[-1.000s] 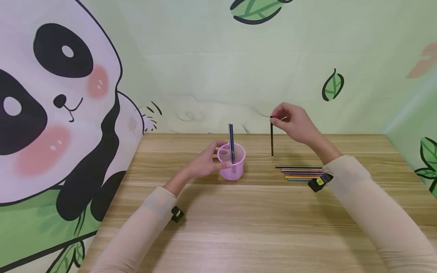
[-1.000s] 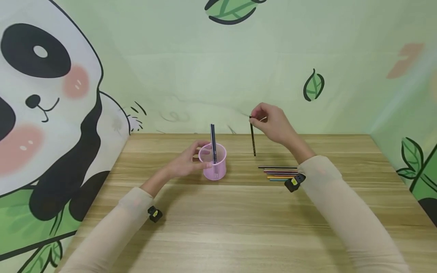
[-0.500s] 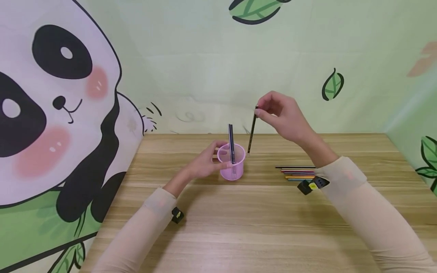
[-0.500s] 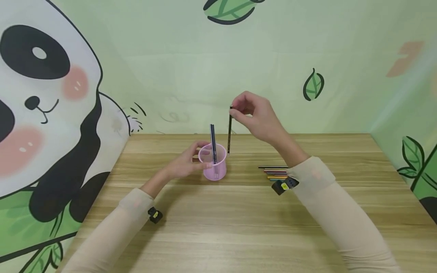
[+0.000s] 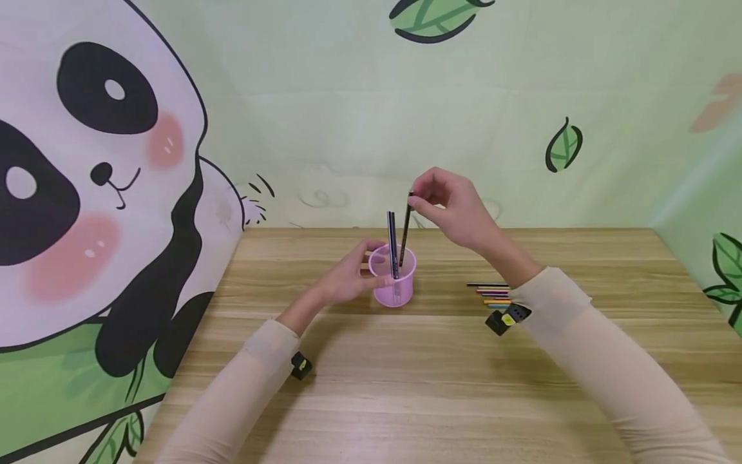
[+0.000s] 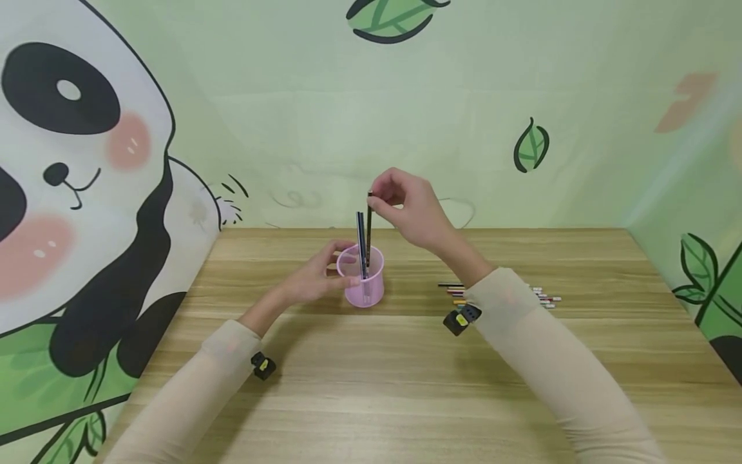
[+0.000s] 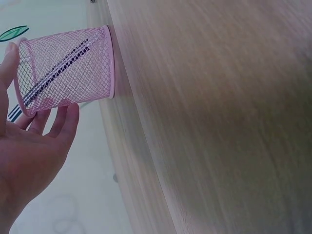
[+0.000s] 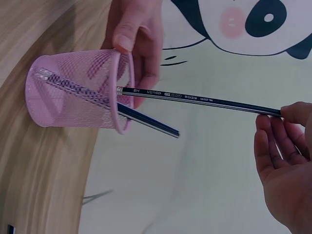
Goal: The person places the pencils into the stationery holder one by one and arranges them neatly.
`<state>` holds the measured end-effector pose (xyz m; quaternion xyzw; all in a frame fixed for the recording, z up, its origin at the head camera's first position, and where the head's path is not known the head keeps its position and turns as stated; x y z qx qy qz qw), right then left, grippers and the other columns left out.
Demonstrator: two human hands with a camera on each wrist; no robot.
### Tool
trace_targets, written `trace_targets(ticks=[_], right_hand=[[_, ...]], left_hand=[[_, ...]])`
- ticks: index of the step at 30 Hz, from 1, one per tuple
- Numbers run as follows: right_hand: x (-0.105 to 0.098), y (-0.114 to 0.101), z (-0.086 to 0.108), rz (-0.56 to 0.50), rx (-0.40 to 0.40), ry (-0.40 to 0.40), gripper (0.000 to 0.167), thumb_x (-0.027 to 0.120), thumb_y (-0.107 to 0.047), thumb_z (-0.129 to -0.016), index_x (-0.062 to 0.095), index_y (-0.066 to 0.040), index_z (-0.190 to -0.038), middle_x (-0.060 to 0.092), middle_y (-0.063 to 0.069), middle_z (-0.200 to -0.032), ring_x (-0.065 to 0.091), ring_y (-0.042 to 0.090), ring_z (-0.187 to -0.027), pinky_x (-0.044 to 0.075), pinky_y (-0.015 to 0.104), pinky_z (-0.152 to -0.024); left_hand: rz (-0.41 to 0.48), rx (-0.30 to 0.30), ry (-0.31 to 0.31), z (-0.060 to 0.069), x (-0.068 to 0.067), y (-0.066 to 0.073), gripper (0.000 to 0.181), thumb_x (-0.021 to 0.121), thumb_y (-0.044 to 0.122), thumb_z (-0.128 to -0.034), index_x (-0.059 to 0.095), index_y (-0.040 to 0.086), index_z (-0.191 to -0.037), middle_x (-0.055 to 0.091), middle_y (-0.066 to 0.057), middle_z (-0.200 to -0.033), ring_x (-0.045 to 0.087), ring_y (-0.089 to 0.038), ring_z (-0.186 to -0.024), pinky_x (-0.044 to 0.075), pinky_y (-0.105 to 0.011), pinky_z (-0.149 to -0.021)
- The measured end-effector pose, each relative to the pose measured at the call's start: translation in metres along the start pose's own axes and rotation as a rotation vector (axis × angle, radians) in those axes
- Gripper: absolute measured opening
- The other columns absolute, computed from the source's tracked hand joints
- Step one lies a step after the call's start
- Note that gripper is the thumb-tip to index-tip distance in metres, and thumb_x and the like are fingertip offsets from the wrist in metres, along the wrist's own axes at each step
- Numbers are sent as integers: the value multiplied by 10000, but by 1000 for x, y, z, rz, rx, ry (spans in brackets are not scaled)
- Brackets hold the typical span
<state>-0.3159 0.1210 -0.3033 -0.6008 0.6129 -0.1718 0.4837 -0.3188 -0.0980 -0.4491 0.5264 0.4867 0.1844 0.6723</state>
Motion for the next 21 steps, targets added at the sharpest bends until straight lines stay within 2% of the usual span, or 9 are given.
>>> trace_targets(ticks=[12,21], right_hand=[[20,35,3,-11,108,-36,93,700,-37,-1015,649,17,-1072,677,145,-958,660,307,-862,579,225,-730],[36,51,6,-51,162,-68,105,694,-18,-1016,641,41,-1084,714,194,-994,706,220,-869,614,276,-804]], left_hand=[[10,12,4,-1,0,-1,765,818,222,-954,374,83,-1561,441,-117,-1574,497,-304,-1421,492,-437,-1162],[17,2,5,-1,0,-1,755,812,228,-962,367,81,-1555,422,-121,-1594,492,-290,-1434,491,-426,-1164]])
Point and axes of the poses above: each hand's wrist, its own z-axis away from the middle knuckle, its own x-axis out of the palm, y = z × x, the point moved 4 cm from there along -z, towards the middle knuckle
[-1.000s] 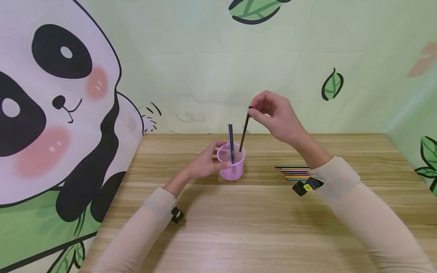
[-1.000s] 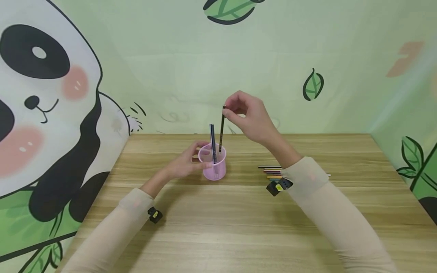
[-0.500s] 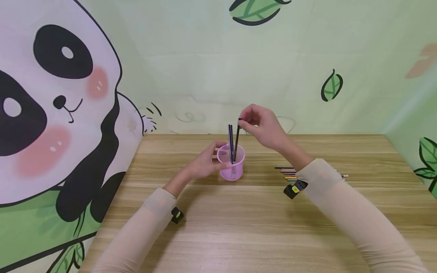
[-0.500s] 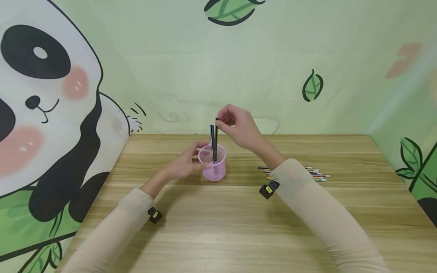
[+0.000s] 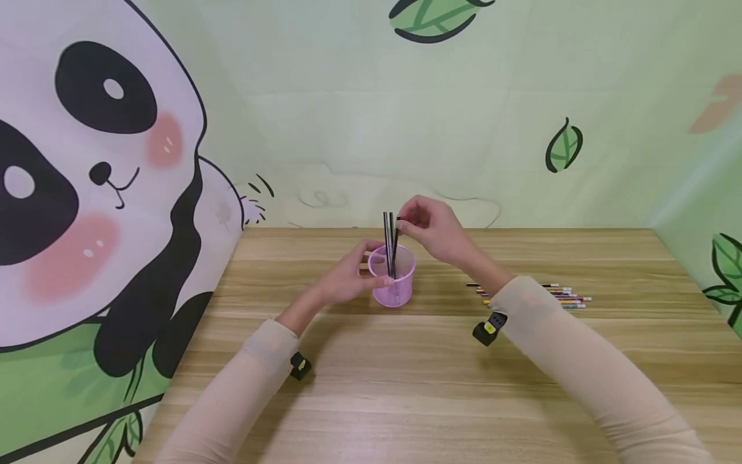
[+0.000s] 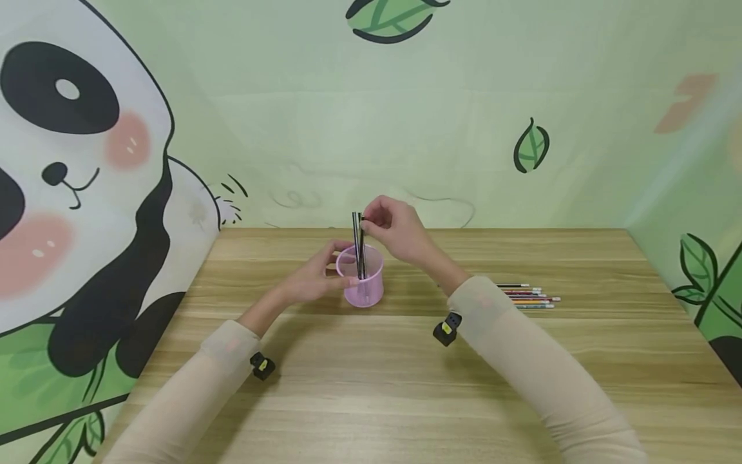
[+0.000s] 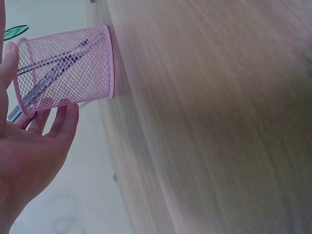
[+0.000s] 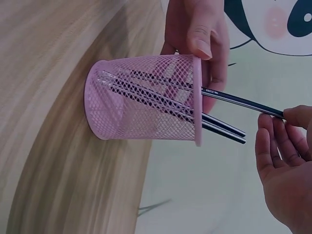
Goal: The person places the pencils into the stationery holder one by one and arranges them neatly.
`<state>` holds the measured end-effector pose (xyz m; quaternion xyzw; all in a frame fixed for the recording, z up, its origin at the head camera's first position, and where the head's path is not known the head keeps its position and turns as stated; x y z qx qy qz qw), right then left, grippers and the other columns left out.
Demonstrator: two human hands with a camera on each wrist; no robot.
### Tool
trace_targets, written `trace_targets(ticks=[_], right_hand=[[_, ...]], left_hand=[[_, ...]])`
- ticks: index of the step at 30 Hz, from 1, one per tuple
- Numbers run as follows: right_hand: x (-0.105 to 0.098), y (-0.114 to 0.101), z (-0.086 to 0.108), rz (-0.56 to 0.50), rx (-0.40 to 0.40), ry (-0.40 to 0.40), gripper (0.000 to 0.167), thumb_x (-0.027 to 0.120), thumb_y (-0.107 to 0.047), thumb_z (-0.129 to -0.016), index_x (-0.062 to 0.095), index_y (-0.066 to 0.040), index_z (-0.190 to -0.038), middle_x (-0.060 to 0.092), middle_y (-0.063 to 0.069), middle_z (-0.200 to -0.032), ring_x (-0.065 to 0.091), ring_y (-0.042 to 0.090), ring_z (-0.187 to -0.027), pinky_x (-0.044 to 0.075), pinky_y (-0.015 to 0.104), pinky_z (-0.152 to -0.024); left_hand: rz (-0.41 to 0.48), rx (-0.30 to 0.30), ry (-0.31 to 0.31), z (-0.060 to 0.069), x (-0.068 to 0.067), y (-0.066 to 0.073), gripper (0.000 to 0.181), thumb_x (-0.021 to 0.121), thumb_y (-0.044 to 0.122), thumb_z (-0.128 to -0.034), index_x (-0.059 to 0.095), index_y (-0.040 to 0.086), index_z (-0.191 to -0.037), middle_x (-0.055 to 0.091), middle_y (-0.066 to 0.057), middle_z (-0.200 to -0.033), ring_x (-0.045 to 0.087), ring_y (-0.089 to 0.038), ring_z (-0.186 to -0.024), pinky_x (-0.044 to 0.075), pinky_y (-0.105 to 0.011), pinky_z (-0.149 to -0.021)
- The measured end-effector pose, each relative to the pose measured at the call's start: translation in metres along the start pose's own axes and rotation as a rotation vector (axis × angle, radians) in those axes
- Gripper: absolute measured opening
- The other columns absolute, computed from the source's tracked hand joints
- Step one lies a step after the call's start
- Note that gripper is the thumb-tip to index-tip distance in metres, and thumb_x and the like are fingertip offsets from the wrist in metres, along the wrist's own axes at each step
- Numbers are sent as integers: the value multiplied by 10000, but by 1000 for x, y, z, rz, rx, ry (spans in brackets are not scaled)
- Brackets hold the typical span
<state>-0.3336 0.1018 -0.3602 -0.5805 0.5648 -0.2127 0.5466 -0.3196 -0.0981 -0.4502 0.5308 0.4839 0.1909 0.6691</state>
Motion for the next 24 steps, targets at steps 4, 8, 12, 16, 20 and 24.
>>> trace_targets(ticks=[4,8,12,16,20,24], right_hand=[[5,5,0,17,9,-16,96,689,-12,-1017,643,38,-1085,728,201,-1011,720,326,-923,617,268,-816],[9,8,0,27,19,-28,91,688,-6,-1014,646,35,-1084,724,191,-1005,706,402,-944,609,255,-790],[13,11,2,72,25,-40,97,688,-20,-1014,654,23,-1094,718,150,-998,697,313,-913,613,280,-799],[16,14,6,130,21,-63,118,689,-28,-1013,661,22,-1116,719,128,-1022,692,250,-939,624,337,-862],[16,17,9,190,14,-88,135,684,-47,-1021,663,19,-1136,714,127,-1051,684,263,-982,621,387,-911],[7,22,12,230,21,-87,134,684,-58,-1022,677,18,-1132,710,132,-1044,672,271,-979,619,406,-906]], left_hand=[[-1,2,2,-1,0,-1,764,810,237,-965,361,83,-1563,426,-105,-1597,498,-280,-1428,498,-414,-1157],[-1,3,2,-1,0,-2,753,804,219,-969,358,80,-1558,416,-101,-1604,495,-276,-1428,499,-407,-1155],[3,2,-2,0,0,-1,750,803,227,-970,358,80,-1556,407,-107,-1613,490,-282,-1434,496,-410,-1159],[6,1,-6,1,1,-1,772,807,252,-967,352,78,-1566,416,-121,-1609,482,-296,-1440,491,-422,-1164],[-1,3,-2,1,0,-1,780,809,258,-965,352,84,-1572,432,-121,-1598,485,-302,-1439,490,-429,-1164],[-3,8,0,1,0,0,775,812,238,-963,356,80,-1570,430,-128,-1598,489,-307,-1438,490,-438,-1165]])
Point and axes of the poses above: each hand's wrist, its own z-axis away from the middle knuckle, its own x-axis out of the palm, y = z × x, the point moved 4 cm from there along -z, towards the middle knuckle
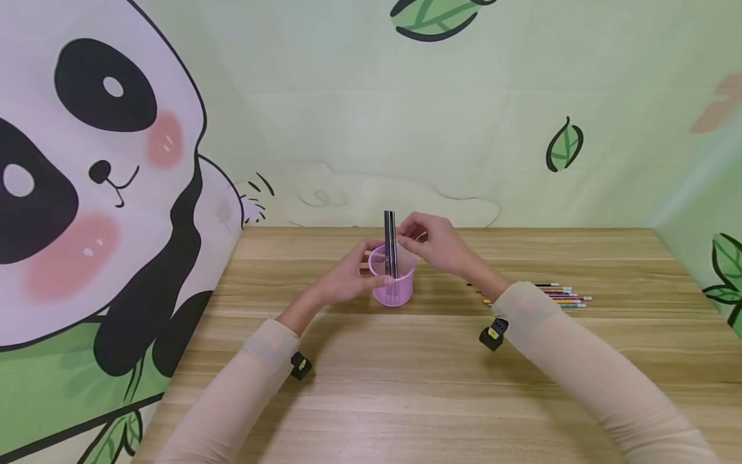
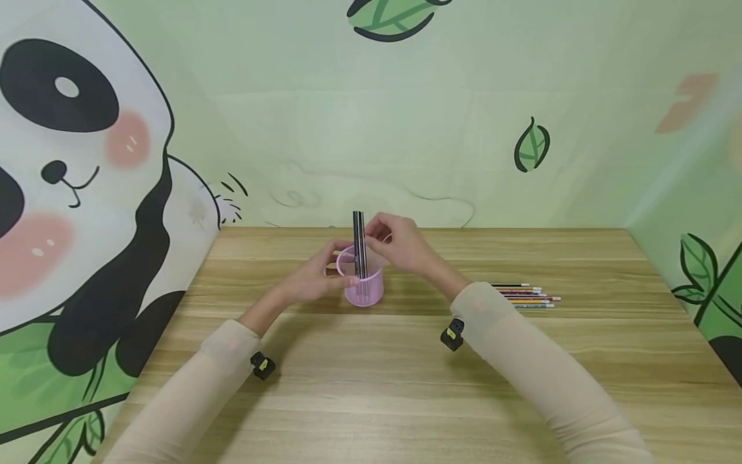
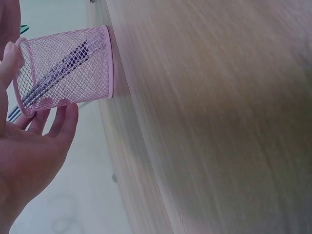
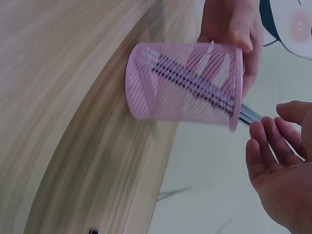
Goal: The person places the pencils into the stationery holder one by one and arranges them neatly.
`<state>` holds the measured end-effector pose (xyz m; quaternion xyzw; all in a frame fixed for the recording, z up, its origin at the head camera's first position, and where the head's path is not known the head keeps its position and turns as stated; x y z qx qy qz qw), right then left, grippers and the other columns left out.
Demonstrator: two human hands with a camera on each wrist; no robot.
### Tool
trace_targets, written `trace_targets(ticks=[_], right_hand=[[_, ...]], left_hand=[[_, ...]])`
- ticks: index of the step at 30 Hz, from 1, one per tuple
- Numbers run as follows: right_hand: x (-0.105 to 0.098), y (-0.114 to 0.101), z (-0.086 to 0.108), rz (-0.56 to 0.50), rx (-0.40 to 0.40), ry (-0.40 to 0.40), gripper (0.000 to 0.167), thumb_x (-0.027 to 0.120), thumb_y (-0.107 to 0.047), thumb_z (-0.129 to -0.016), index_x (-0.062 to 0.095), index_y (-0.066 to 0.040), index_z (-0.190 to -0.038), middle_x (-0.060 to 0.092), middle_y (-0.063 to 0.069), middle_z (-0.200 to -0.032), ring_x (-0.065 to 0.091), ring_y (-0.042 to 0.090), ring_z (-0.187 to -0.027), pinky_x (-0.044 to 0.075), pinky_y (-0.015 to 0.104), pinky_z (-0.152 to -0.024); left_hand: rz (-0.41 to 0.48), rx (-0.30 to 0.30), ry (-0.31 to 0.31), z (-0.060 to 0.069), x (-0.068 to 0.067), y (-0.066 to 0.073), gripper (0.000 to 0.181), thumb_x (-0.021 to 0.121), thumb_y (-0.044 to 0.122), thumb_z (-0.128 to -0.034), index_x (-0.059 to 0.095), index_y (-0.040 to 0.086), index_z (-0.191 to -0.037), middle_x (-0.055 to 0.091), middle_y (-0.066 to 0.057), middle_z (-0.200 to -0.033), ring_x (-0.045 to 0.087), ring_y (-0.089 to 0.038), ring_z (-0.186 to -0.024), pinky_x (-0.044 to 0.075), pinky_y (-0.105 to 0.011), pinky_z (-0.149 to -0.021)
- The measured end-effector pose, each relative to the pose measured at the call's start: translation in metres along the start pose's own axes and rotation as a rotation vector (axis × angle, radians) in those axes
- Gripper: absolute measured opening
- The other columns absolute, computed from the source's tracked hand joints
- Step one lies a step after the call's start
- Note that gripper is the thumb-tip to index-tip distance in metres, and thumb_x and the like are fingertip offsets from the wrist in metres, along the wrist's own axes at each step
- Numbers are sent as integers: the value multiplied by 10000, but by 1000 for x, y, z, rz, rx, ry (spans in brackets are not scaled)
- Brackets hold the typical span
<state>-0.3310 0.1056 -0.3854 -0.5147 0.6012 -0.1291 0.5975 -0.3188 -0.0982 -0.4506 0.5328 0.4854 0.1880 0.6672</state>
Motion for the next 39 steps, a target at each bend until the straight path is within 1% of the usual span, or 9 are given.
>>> trace_targets(ticks=[6,11,17,20,24,27,31,34,39], right_hand=[[-22,20,8,52,41,1,148,695,-74,-1024,695,30,-1129,708,127,-1012,656,260,-950,608,403,-885],[-41,44,21,126,83,-26,128,688,-73,-1029,700,25,-1111,705,134,-1003,651,270,-948,587,390,-860],[-54,74,41,198,97,-77,58,695,-19,-1006,700,30,-1037,695,117,-930,640,247,-881,554,304,-766],[-56,87,51,228,86,-124,20,713,12,-980,708,21,-997,696,81,-892,639,211,-847,564,281,-754],[-56,101,63,257,77,-198,38,731,16,-963,712,-14,-952,701,38,-873,642,177,-826,583,322,-754],[-54,107,70,270,94,-235,53,738,6,-963,708,-30,-940,694,24,-867,630,167,-812,572,331,-735],[-52,113,76,273,131,-277,53,732,-3,-975,698,-36,-949,678,22,-866,608,161,-799,549,307,-709],[-49,116,78,275,145,-294,51,729,-12,-980,694,-39,-955,666,30,-881,598,170,-807,547,315,-718],[-46,118,79,302,135,-280,57,737,-12,-971,697,-43,-947,655,35,-884,587,175,-807,539,325,-722]], left_hand=[[0,4,2,-2,1,-2,758,816,207,-956,371,80,-1556,451,-125,-1578,503,-301,-1426,496,-421,-1158],[2,5,7,-2,0,-3,770,821,186,-948,369,78,-1562,457,-129,-1570,504,-312,-1421,500,-420,-1154],[7,7,7,-1,-2,-2,769,820,178,-949,368,62,-1560,451,-140,-1568,499,-337,-1427,495,-429,-1159],[3,5,6,0,-2,-2,765,818,183,-950,369,59,-1556,453,-139,-1566,497,-336,-1429,492,-429,-1162],[-3,-3,6,-1,-1,-4,759,814,193,-956,368,61,-1555,464,-134,-1561,502,-310,-1423,496,-409,-1157],[-4,-6,8,-1,1,-4,755,810,195,-959,367,59,-1556,468,-132,-1561,503,-301,-1423,497,-397,-1155],[3,-3,11,0,1,-3,758,813,191,-957,368,58,-1556,466,-137,-1563,499,-311,-1427,495,-404,-1159],[7,0,11,0,1,-3,758,815,192,-955,370,64,-1555,464,-134,-1564,497,-310,-1429,491,-408,-1162],[12,-1,6,0,1,-2,755,818,202,-953,376,76,-1552,457,-136,-1569,496,-316,-1432,488,-429,-1165]])
Point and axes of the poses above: each hand's wrist, its own z-axis away from the middle knuckle, its own x-axis out of the palm, y = z × x, the point moved 4 cm from there along -z, towards the middle knuckle
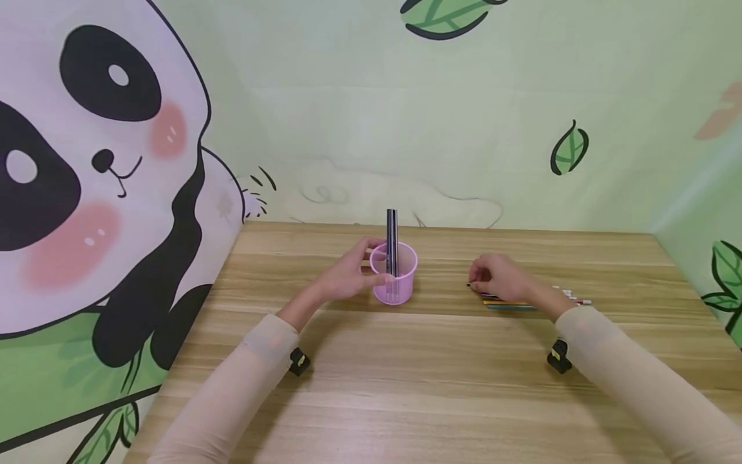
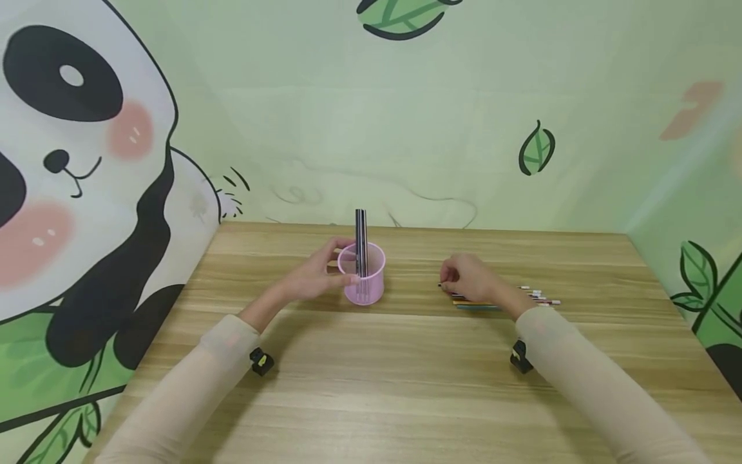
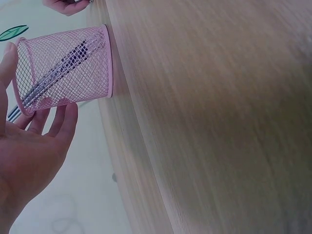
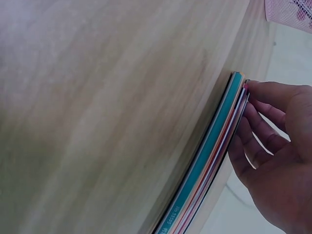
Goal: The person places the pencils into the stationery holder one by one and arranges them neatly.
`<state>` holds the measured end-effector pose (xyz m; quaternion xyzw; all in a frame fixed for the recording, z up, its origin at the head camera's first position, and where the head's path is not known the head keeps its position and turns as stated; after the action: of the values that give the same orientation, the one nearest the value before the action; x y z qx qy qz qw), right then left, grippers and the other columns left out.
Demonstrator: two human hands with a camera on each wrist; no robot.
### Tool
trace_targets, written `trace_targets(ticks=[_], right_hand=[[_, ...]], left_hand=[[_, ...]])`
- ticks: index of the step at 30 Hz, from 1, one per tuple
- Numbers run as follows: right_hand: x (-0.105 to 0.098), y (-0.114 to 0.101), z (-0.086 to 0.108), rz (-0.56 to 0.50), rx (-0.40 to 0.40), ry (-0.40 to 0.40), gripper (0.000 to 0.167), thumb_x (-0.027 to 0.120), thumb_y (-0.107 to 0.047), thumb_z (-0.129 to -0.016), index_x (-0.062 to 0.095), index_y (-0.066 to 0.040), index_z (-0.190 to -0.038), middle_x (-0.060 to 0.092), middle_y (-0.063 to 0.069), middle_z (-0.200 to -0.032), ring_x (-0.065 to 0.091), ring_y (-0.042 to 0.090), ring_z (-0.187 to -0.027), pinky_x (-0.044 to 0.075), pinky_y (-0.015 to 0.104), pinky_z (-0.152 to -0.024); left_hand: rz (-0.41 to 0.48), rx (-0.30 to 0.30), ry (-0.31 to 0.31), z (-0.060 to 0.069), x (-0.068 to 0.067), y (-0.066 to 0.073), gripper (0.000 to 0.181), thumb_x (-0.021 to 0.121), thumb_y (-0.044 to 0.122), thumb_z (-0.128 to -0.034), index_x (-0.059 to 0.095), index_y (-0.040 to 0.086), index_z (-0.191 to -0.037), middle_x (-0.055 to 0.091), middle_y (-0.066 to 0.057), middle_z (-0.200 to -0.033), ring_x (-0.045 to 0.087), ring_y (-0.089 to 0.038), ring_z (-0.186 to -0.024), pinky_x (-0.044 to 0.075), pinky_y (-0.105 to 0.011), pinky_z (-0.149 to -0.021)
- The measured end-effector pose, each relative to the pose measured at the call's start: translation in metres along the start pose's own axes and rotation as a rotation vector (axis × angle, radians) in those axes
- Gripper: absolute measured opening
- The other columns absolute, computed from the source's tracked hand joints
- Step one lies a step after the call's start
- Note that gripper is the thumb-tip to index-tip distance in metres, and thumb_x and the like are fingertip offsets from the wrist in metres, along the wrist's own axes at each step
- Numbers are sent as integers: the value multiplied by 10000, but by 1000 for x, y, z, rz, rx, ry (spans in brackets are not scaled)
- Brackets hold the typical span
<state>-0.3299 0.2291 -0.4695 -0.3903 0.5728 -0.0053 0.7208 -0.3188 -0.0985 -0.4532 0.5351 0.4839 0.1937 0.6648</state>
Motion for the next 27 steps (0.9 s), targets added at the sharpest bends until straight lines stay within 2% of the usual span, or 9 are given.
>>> trace_targets(ticks=[7,13,18,27], right_hand=[[2,-2,-2,27,-18,13,51,725,8,-951,688,-23,-934,645,43,-857,587,175,-784,534,327,-705],[2,-3,-5,47,0,-5,60,718,10,-941,673,-28,-927,647,36,-846,585,175,-785,536,348,-724],[0,-2,-4,42,-4,-5,46,701,2,-956,657,-8,-965,648,40,-861,579,168,-786,532,336,-714],[-20,-10,-15,-1,-26,86,36,670,12,-983,652,12,-1014,656,59,-887,582,193,-818,516,319,-710]], left_hand=[[-20,-2,-6,-1,-1,0,758,819,201,-950,376,77,-1552,470,-139,-1555,499,-327,-1428,485,-437,-1168],[-24,-2,-5,-1,-1,0,742,810,189,-957,379,74,-1549,479,-129,-1547,505,-333,-1426,487,-425,-1166],[-14,5,-8,-2,0,1,745,809,181,-958,373,64,-1551,472,-138,-1551,496,-347,-1434,486,-429,-1168],[-18,4,-3,-1,0,1,760,817,195,-953,372,53,-1553,469,-139,-1555,499,-323,-1427,492,-425,-1162]])
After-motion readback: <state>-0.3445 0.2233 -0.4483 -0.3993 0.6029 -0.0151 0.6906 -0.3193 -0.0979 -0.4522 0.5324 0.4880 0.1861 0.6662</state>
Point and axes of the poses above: each hand's wrist, its own z-axis away from the middle knuckle, its own x-axis out of the palm, y = z × x, the point moved 4 cm from there along -z, towards the middle knuckle
